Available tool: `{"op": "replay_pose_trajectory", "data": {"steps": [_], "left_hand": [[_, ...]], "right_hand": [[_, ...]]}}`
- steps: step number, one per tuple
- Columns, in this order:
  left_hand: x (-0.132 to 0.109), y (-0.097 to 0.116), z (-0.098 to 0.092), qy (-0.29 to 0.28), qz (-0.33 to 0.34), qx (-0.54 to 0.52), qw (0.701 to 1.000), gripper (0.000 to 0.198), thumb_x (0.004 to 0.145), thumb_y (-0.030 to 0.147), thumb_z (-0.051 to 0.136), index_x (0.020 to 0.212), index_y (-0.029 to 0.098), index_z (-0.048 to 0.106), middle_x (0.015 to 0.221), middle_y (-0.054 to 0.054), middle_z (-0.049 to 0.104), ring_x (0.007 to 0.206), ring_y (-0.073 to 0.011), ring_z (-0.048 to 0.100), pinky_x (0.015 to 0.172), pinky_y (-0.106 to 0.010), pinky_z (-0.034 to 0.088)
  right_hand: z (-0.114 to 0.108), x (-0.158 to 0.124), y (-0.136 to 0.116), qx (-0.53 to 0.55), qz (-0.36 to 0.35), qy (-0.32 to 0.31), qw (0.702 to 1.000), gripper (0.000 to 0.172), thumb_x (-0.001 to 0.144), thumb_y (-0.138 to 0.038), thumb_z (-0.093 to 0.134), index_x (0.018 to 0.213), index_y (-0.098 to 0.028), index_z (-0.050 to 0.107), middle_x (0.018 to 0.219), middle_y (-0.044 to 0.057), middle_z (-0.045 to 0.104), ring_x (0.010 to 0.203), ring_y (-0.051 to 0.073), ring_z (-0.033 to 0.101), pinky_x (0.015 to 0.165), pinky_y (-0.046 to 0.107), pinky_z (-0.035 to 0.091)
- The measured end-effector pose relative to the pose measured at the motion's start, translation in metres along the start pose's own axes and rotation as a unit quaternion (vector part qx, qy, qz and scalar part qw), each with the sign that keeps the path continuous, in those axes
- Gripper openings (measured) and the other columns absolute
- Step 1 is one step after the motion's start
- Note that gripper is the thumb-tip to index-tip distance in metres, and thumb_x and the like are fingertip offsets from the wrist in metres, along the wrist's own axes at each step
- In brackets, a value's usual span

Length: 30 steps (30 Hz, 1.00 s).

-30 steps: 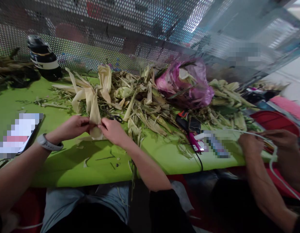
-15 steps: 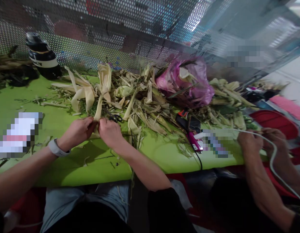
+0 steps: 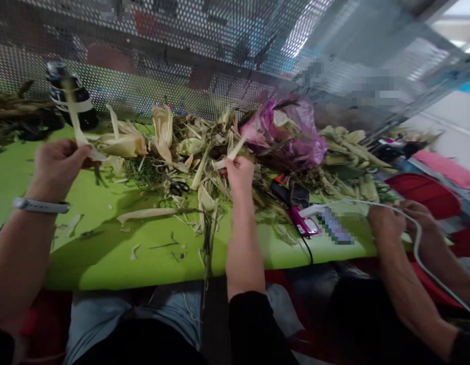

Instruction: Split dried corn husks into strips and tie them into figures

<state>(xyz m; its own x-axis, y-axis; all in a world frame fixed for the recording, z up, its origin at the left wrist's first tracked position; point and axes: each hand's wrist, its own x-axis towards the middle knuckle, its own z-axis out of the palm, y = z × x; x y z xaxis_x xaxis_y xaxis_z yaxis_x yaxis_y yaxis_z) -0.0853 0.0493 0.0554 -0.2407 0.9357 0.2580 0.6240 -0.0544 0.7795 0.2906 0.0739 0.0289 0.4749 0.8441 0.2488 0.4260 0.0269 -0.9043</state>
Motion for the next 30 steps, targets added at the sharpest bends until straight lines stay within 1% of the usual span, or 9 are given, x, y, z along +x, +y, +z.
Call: {"op": "replay_pose_trajectory", "data": {"steps": [2,4,6,8,11,18,23,26,30], "left_hand": [[-0.006,0.003,0.005,-0.143,-0.033,-0.182,0.972,0.032,0.087,0.032,0.059,0.105,0.007,0.065,0.093,-0.01,0.073,0.072,-0.0136,0.067,0.078,-0.034,0.056],[-0.017,0.007,0.017,-0.29,-0.077,-0.239,0.923,0.032,0.082,0.034,0.067,0.098,0.007,0.068,0.085,-0.009,0.074,0.072,-0.0155,0.069,0.08,-0.036,0.057],[-0.029,0.01,0.033,-0.371,-0.099,-0.253,0.888,0.033,0.079,0.037,0.07,0.093,0.007,0.069,0.083,-0.009,0.075,0.073,-0.0167,0.069,0.078,-0.034,0.058],[-0.039,0.012,0.047,-0.408,-0.109,-0.25,0.871,0.032,0.075,0.038,0.074,0.087,0.009,0.069,0.077,-0.008,0.074,0.068,-0.0162,0.069,0.073,-0.033,0.059],[-0.047,0.014,0.056,-0.478,-0.072,-0.264,0.834,0.023,0.075,0.03,0.072,0.087,0.012,0.069,0.083,-0.006,0.074,0.074,-0.0164,0.07,0.074,-0.031,0.058],[-0.047,0.018,0.052,-0.487,-0.021,-0.264,0.833,0.029,0.074,0.027,0.071,0.101,0.016,0.069,0.098,-0.006,0.072,0.086,-0.0166,0.068,0.08,-0.03,0.056],[-0.031,0.012,0.039,-0.39,-0.046,-0.225,0.892,0.03,0.069,0.032,0.073,0.093,0.015,0.071,0.092,-0.007,0.073,0.079,-0.0171,0.066,0.074,-0.03,0.055],[-0.02,0.006,0.03,-0.326,-0.071,-0.166,0.928,0.022,0.066,0.032,0.068,0.078,0.014,0.07,0.079,-0.006,0.071,0.073,-0.0171,0.063,0.065,-0.027,0.052],[-0.016,0.0,0.033,-0.375,-0.086,-0.097,0.918,0.019,0.061,0.031,0.066,0.072,0.015,0.065,0.067,-0.004,0.065,0.061,-0.0155,0.06,0.054,-0.024,0.047]], "right_hand": [[0.003,-0.013,-0.01,0.151,0.019,-0.129,0.98,0.02,0.07,-0.033,0.069,0.082,-0.017,0.062,0.07,0.001,0.066,0.056,0.014,0.059,0.055,0.027,0.05],[0.015,-0.04,-0.024,0.218,0.017,-0.275,0.936,0.032,0.065,-0.035,0.077,0.088,-0.019,0.061,0.074,-0.001,0.067,0.056,0.012,0.059,0.053,0.026,0.05],[0.033,-0.071,-0.036,0.219,0.037,-0.399,0.89,0.037,0.066,-0.038,0.079,0.092,-0.02,0.06,0.076,-0.001,0.067,0.058,0.012,0.06,0.054,0.027,0.052],[0.051,-0.097,-0.042,0.208,0.038,-0.44,0.873,0.037,0.069,-0.042,0.077,0.091,-0.02,0.058,0.074,-0.001,0.066,0.059,0.012,0.06,0.057,0.027,0.051],[0.07,-0.117,-0.038,0.184,-0.021,-0.396,0.899,0.034,0.072,-0.048,0.074,0.078,-0.019,0.056,0.068,-0.003,0.059,0.06,0.01,0.055,0.057,0.025,0.046],[0.076,-0.118,-0.032,0.161,-0.052,-0.356,0.919,0.037,0.073,-0.053,0.07,0.073,-0.018,0.056,0.065,-0.003,0.054,0.058,0.009,0.048,0.055,0.024,0.041],[0.061,-0.109,-0.039,0.087,-0.088,-0.372,0.92,0.034,0.085,-0.051,0.059,0.095,-0.019,0.059,0.076,0.001,0.06,0.065,0.012,0.053,0.058,0.026,0.045],[0.061,-0.11,-0.037,-0.086,-0.212,-0.455,0.861,0.032,0.081,-0.046,0.066,0.096,-0.017,0.064,0.093,0.007,0.064,0.084,0.018,0.058,0.073,0.034,0.047],[0.065,-0.114,-0.036,-0.246,-0.342,-0.496,0.76,0.015,0.081,-0.026,0.068,0.089,-0.014,0.069,0.095,0.01,0.066,0.095,0.023,0.057,0.088,0.043,0.041]]}}
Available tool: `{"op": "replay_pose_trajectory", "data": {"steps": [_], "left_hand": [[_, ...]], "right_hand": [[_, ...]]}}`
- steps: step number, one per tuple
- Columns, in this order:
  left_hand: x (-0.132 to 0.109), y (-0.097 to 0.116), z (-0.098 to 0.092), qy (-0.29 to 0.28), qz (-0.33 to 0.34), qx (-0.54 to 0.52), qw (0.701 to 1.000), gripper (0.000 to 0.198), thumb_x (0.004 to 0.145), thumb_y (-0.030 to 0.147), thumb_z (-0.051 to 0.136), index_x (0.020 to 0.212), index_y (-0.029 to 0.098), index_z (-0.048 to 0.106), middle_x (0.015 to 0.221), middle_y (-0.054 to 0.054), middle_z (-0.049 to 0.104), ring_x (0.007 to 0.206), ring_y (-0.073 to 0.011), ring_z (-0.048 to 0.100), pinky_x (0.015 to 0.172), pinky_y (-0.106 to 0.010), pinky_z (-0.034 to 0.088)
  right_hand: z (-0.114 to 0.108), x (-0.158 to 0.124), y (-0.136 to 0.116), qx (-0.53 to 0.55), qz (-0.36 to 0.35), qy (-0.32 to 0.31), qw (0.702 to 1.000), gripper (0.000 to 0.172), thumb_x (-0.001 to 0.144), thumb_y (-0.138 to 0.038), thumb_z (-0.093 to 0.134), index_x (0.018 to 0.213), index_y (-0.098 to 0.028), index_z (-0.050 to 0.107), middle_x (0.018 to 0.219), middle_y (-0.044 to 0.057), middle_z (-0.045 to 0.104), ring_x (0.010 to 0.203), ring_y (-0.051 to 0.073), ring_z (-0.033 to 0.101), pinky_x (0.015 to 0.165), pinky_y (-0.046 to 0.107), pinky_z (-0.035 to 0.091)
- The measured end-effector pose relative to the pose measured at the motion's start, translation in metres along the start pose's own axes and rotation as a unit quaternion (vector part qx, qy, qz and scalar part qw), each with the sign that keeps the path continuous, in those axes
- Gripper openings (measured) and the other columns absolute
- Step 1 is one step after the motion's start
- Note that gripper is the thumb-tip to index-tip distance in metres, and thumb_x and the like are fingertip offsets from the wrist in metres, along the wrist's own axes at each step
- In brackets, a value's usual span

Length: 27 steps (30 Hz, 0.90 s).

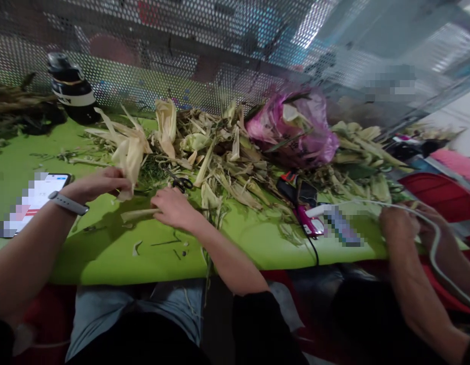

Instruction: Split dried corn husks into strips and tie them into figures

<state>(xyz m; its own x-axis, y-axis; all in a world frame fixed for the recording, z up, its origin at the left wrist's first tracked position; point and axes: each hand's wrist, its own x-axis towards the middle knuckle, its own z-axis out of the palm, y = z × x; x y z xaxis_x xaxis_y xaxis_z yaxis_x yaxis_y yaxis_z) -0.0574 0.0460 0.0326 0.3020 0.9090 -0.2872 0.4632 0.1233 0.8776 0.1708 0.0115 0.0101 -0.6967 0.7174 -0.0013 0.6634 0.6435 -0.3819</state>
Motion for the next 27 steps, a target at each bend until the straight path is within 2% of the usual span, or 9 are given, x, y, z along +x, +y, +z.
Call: {"op": "replay_pose_trajectory", "data": {"steps": [4,7,9,11,12,15,18,23,27], "left_hand": [[0.004,-0.003,0.005,-0.029,-0.027,0.067,0.997,0.034,0.065,0.034,0.063,0.093,0.016,0.062,0.067,-0.003,0.063,0.058,-0.0173,0.06,0.053,-0.026,0.047],[-0.004,0.004,0.009,-0.01,-0.013,0.227,0.974,0.038,0.068,0.044,0.064,0.093,0.016,0.064,0.064,-0.005,0.064,0.059,-0.0211,0.061,0.057,-0.029,0.046],[-0.015,0.012,0.015,0.086,0.034,0.3,0.949,0.04,0.071,0.052,0.063,0.09,0.016,0.066,0.068,-0.007,0.066,0.066,-0.023,0.062,0.063,-0.03,0.045],[-0.027,0.02,0.024,0.191,0.102,0.271,0.938,0.042,0.076,0.056,0.06,0.09,0.017,0.066,0.072,-0.008,0.067,0.07,-0.0228,0.062,0.063,-0.028,0.044],[-0.032,0.023,0.029,0.204,0.132,0.243,0.939,0.042,0.078,0.056,0.06,0.091,0.017,0.066,0.075,-0.008,0.068,0.07,-0.022,0.062,0.063,-0.028,0.044],[-0.039,0.026,0.039,0.077,0.212,0.177,0.958,0.038,0.075,0.05,0.067,0.094,0.017,0.067,0.079,-0.007,0.07,0.068,-0.0185,0.061,0.061,-0.025,0.043],[-0.035,0.023,0.038,-0.01,0.217,0.174,0.961,0.03,0.076,0.041,0.067,0.094,0.017,0.069,0.068,-0.003,0.068,0.059,-0.0144,0.056,0.056,-0.023,0.039],[-0.025,0.016,0.029,-0.068,0.186,0.173,0.965,0.027,0.081,0.041,0.061,0.087,0.018,0.072,0.066,0.0,0.065,0.056,-0.0119,0.053,0.052,-0.022,0.035],[-0.023,0.014,0.039,-0.027,0.221,0.189,0.956,0.027,0.08,0.042,0.062,0.082,0.017,0.071,0.067,0.0,0.064,0.057,-0.0113,0.051,0.054,-0.022,0.035]], "right_hand": [[-0.017,-0.008,0.004,0.085,0.016,0.004,0.996,0.012,0.085,-0.02,0.059,0.087,-0.016,0.07,0.089,0.006,0.069,0.083,0.016,0.059,0.085,0.037,0.041],[-0.03,-0.016,0.011,0.134,0.026,0.042,0.99,0.017,0.08,-0.016,0.055,0.088,-0.017,0.07,0.092,0.004,0.069,0.082,0.015,0.059,0.078,0.031,0.043],[-0.03,-0.017,0.014,0.108,0.012,0.068,0.992,0.018,0.078,-0.014,0.053,0.085,-0.017,0.07,0.087,0.004,0.069,0.081,0.016,0.058,0.081,0.034,0.043],[-0.025,-0.016,0.013,0.059,-0.011,0.088,0.994,0.018,0.078,-0.014,0.051,0.083,-0.018,0.069,0.085,0.004,0.069,0.081,0.018,0.059,0.091,0.04,0.04],[-0.022,-0.014,0.012,0.037,-0.024,0.092,0.995,0.018,0.077,-0.014,0.051,0.084,-0.018,0.068,0.085,0.004,0.069,0.081,0.019,0.059,0.097,0.043,0.038],[-0.014,-0.011,0.007,0.005,-0.05,0.1,0.994,0.02,0.077,-0.014,0.05,0.092,-0.018,0.064,0.088,0.005,0.069,0.083,0.02,0.06,0.107,0.048,0.032],[-0.014,-0.011,0.007,-0.026,-0.042,0.142,0.989,0.022,0.08,-0.016,0.048,0.098,-0.018,0.061,0.089,0.005,0.069,0.082,0.02,0.06,0.11,0.049,0.031],[-0.019,-0.011,0.02,-0.072,-0.005,0.279,0.958,0.018,0.083,-0.015,0.043,0.086,-0.02,0.06,0.083,0.004,0.068,0.079,0.019,0.06,0.11,0.048,0.032],[-0.018,-0.009,0.018,-0.086,-0.042,0.279,0.955,0.016,0.084,-0.017,0.044,0.083,-0.023,0.059,0.08,0.002,0.066,0.081,0.019,0.059,0.111,0.048,0.032]]}}
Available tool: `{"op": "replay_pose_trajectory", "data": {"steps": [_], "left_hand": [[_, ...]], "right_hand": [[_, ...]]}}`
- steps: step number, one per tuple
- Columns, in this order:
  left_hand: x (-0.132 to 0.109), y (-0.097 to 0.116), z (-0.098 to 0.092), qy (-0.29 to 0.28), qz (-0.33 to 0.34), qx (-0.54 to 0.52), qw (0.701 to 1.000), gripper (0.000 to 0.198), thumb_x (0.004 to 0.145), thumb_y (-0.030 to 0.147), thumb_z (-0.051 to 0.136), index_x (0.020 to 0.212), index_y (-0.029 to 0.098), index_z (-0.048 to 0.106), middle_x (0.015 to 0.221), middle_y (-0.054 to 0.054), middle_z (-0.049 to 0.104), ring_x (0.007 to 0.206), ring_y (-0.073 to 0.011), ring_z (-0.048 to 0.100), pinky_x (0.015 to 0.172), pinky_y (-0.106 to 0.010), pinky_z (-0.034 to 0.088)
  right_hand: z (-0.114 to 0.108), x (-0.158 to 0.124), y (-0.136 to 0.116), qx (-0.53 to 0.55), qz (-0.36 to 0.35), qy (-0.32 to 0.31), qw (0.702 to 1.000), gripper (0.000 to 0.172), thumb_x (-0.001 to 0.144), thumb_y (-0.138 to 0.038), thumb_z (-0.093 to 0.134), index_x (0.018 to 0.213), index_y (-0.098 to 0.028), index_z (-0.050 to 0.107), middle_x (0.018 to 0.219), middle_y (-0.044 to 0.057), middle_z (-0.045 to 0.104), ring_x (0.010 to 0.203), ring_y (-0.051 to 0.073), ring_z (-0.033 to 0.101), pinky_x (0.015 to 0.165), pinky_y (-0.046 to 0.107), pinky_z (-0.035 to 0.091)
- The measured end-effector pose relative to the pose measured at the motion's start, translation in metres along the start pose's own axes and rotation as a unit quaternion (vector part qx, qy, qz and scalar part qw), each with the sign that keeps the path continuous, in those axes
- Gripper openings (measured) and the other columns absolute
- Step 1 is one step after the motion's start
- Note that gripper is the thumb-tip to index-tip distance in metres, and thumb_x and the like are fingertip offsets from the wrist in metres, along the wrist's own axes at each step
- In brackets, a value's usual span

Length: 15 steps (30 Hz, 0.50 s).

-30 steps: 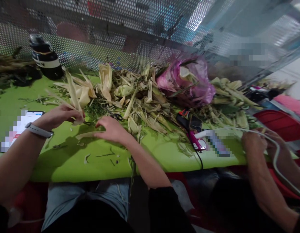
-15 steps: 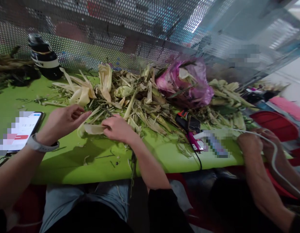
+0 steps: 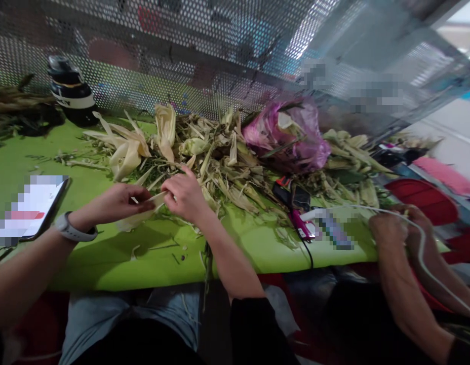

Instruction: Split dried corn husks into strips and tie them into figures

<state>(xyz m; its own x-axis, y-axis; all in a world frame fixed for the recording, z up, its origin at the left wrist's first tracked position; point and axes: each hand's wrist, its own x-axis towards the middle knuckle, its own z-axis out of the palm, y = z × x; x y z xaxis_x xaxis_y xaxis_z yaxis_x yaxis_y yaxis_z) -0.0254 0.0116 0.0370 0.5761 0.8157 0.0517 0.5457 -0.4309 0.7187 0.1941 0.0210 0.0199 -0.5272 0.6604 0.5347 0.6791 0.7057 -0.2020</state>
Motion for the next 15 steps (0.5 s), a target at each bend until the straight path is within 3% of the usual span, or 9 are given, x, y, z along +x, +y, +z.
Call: {"op": "replay_pose_trajectory", "data": {"steps": [2,4,6,7,9,11,12,15], "left_hand": [[0.001,0.002,0.006,0.052,-0.007,-0.001,0.999,0.032,0.08,0.046,0.063,0.073,0.016,0.068,0.062,0.0,0.061,0.055,-0.0106,0.047,0.053,-0.023,0.034],[0.003,0.002,0.009,0.111,-0.033,-0.04,0.993,0.037,0.08,0.051,0.064,0.071,0.016,0.067,0.063,-0.001,0.06,0.056,-0.0108,0.047,0.053,-0.023,0.034],[0.004,0.002,0.012,0.162,-0.062,-0.092,0.981,0.039,0.078,0.054,0.065,0.072,0.015,0.067,0.067,-0.002,0.061,0.058,-0.0114,0.048,0.052,-0.023,0.035],[0.005,0.001,0.013,0.182,-0.071,-0.114,0.974,0.04,0.078,0.055,0.066,0.073,0.015,0.067,0.068,-0.002,0.062,0.059,-0.0116,0.049,0.052,-0.023,0.036],[0.006,-0.001,0.017,0.195,-0.074,-0.143,0.968,0.04,0.076,0.054,0.068,0.073,0.015,0.068,0.069,-0.003,0.062,0.061,-0.0119,0.05,0.053,-0.023,0.037],[0.007,-0.004,0.022,0.19,-0.065,-0.164,0.966,0.039,0.074,0.053,0.07,0.075,0.014,0.068,0.071,-0.003,0.064,0.063,-0.0121,0.052,0.055,-0.023,0.039],[0.008,-0.006,0.024,0.185,-0.062,-0.178,0.965,0.039,0.073,0.053,0.071,0.076,0.014,0.069,0.072,-0.003,0.064,0.063,-0.0121,0.052,0.055,-0.023,0.039],[0.009,-0.011,0.024,0.136,-0.076,-0.245,0.957,0.038,0.072,0.051,0.073,0.08,0.014,0.068,0.071,-0.003,0.065,0.059,-0.0103,0.052,0.052,-0.021,0.039]], "right_hand": [[-0.001,0.0,-0.005,-0.008,0.019,0.049,0.999,0.015,0.086,-0.02,0.046,0.088,-0.024,0.06,0.089,0.005,0.066,0.091,0.022,0.059,0.109,0.049,0.033],[-0.004,-0.001,-0.01,-0.008,0.084,0.151,0.985,0.013,0.088,-0.029,0.049,0.091,-0.023,0.06,0.098,0.009,0.064,0.102,0.025,0.057,0.105,0.049,0.036],[-0.007,-0.002,-0.014,0.03,0.163,0.212,0.963,0.02,0.089,-0.041,0.051,0.084,-0.023,0.059,0.091,0.01,0.062,0.099,0.026,0.057,0.096,0.045,0.041],[-0.007,-0.002,-0.015,0.071,0.198,0.198,0.957,0.027,0.089,-0.046,0.051,0.078,-0.022,0.057,0.083,0.008,0.06,0.091,0.024,0.058,0.089,0.042,0.044],[-0.003,-0.002,-0.016,0.182,0.252,0.094,0.946,0.039,0.088,-0.055,0.05,0.069,-0.021,0.053,0.067,0.003,0.055,0.072,0.018,0.055,0.073,0.034,0.046],[0.003,-0.001,-0.015,0.294,0.27,-0.024,0.916,0.042,0.086,-0.059,0.052,0.071,-0.02,0.056,0.063,0.0,0.054,0.062,0.014,0.052,0.062,0.029,0.044],[0.006,0.0,-0.015,0.337,0.27,-0.055,0.9,0.042,0.085,-0.06,0.054,0.075,-0.019,0.058,0.065,-0.001,0.055,0.061,0.013,0.052,0.06,0.028,0.043],[0.012,0.001,-0.011,0.399,0.257,-0.058,0.878,0.041,0.085,-0.058,0.054,0.086,-0.017,0.062,0.069,0.0,0.059,0.062,0.013,0.055,0.06,0.027,0.044]]}}
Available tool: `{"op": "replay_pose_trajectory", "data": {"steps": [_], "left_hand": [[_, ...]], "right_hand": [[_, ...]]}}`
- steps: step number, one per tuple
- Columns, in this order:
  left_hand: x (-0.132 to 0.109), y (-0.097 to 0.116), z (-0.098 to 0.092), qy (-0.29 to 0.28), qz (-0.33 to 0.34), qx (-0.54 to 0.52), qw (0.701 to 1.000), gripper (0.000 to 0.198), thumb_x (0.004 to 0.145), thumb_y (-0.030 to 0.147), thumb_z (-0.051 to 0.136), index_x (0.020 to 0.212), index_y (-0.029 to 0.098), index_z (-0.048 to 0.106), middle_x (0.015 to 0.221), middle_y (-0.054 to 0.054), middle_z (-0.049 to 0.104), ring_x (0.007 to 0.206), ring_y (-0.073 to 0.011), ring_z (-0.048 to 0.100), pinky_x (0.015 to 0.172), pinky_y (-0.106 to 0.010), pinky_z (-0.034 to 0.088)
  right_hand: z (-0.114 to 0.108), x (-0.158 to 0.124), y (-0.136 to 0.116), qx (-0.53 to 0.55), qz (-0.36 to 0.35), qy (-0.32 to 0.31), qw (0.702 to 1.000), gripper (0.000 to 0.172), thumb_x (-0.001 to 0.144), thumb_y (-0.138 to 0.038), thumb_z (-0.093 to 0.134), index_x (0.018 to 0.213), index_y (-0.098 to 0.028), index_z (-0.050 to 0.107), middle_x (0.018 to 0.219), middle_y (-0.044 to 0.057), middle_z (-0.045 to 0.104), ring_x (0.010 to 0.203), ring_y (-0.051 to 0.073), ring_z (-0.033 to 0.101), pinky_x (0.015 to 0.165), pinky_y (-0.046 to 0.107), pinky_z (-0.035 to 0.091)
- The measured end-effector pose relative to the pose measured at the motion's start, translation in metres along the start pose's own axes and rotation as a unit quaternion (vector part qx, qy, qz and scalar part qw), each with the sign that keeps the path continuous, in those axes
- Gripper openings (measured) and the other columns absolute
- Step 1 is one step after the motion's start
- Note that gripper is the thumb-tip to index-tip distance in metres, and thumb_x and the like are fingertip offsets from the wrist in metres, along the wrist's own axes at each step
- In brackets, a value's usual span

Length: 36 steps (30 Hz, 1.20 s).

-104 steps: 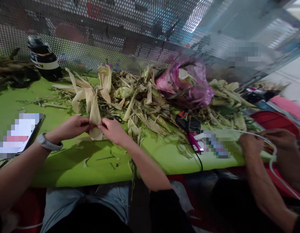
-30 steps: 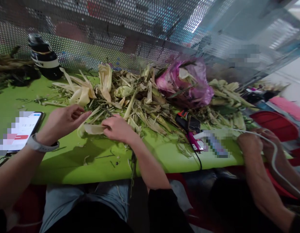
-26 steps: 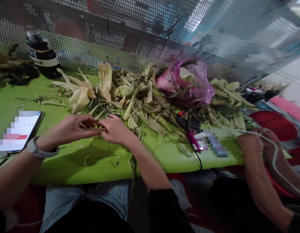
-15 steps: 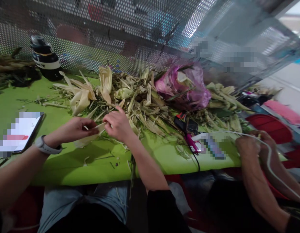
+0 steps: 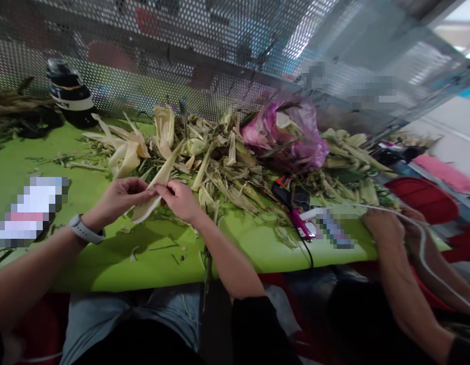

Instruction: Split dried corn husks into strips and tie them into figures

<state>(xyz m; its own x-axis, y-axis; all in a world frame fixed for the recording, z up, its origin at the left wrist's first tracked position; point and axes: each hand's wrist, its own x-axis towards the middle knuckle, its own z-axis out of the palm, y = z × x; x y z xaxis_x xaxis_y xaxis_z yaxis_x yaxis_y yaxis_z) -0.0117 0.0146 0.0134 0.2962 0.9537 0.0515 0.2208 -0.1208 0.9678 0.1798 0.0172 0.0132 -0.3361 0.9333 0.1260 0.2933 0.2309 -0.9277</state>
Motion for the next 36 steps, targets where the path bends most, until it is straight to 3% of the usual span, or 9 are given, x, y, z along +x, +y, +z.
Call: {"op": "replay_pose_trajectory", "data": {"steps": [4,7,14,22,36], "left_hand": [[0.003,0.004,-0.012,-0.112,-0.07,-0.058,0.99,0.033,0.072,0.046,0.074,0.079,0.014,0.068,0.07,-0.002,0.064,0.057,-0.0085,0.053,0.052,-0.02,0.043],[0.003,0.007,-0.018,-0.165,-0.091,-0.057,0.98,0.033,0.074,0.046,0.073,0.077,0.014,0.068,0.071,-0.002,0.063,0.059,-0.0091,0.056,0.053,-0.019,0.048],[0.003,0.009,-0.018,-0.159,-0.05,-0.042,0.985,0.034,0.074,0.046,0.073,0.072,0.014,0.065,0.065,0.0,0.06,0.057,-0.0086,0.056,0.054,-0.02,0.052],[0.005,0.01,-0.024,-0.192,-0.078,-0.042,0.977,0.033,0.074,0.046,0.074,0.074,0.014,0.068,0.068,-0.002,0.066,0.059,-0.0116,0.061,0.058,-0.025,0.056],[0.004,0.009,-0.022,-0.199,-0.045,0.038,0.978,0.027,0.079,0.041,0.068,0.073,0.015,0.064,0.066,-0.002,0.067,0.06,-0.0139,0.065,0.058,-0.024,0.054]], "right_hand": [[-0.005,0.002,0.003,0.003,0.004,-0.019,1.0,0.039,0.085,-0.055,0.057,0.081,-0.017,0.062,0.066,0.0,0.059,0.06,0.012,0.055,0.059,0.027,0.045],[-0.007,0.002,0.003,0.027,0.005,-0.028,0.999,0.038,0.084,-0.054,0.059,0.08,-0.016,0.063,0.069,0.001,0.062,0.062,0.013,0.057,0.062,0.027,0.048],[-0.004,-0.001,-0.007,0.08,0.056,-0.107,0.99,0.034,0.074,-0.047,0.072,0.086,-0.016,0.067,0.082,0.003,0.069,0.073,0.015,0.062,0.067,0.029,0.054],[-0.005,0.0,0.0,0.088,0.035,-0.129,0.987,0.032,0.076,-0.043,0.071,0.092,-0.015,0.068,0.087,0.004,0.071,0.081,0.016,0.064,0.076,0.031,0.056],[-0.008,-0.001,0.002,0.029,0.032,-0.159,0.986,0.035,0.079,-0.04,0.068,0.104,-0.015,0.068,0.097,0.007,0.071,0.086,0.018,0.065,0.081,0.033,0.055]]}}
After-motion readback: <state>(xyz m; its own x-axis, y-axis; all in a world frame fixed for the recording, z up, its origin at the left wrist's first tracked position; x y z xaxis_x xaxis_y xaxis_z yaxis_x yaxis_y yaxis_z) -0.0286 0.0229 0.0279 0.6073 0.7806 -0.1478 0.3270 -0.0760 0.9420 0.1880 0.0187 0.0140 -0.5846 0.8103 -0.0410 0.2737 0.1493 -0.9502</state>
